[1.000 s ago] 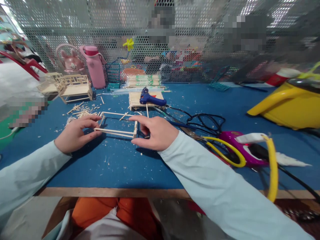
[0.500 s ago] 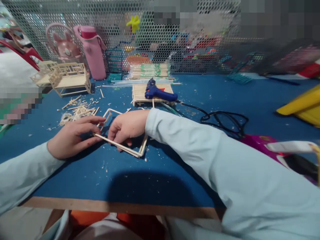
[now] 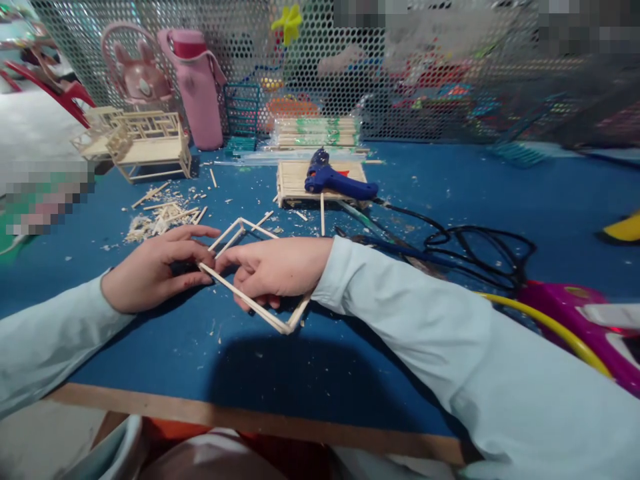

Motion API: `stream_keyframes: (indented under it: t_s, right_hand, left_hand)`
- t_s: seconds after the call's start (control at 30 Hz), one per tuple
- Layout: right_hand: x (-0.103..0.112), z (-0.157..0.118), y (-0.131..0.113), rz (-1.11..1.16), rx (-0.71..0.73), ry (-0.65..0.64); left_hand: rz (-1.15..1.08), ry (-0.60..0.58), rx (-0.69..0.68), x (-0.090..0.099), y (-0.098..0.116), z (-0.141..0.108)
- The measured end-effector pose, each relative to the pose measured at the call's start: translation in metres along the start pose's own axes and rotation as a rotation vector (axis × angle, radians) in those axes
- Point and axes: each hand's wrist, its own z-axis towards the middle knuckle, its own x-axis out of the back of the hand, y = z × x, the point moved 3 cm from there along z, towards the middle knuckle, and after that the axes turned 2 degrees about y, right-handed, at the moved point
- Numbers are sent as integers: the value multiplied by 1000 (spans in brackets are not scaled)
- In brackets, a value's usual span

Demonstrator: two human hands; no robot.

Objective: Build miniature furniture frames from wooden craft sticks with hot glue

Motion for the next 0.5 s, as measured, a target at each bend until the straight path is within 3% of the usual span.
stream_keyframes:
  t_s: [0.13, 0.33, 0.5]
  right_hand:
    - [0, -1, 2, 52, 8, 27]
    - [3, -3, 0, -69, -50, 38]
    - [1, -1, 1, 53, -76, 85]
  left_hand:
    - [-14, 60, 62, -1, 1, 0]
    - [-50, 70, 112, -3, 0, 0]
    - [-29, 127, 159, -1, -4, 0]
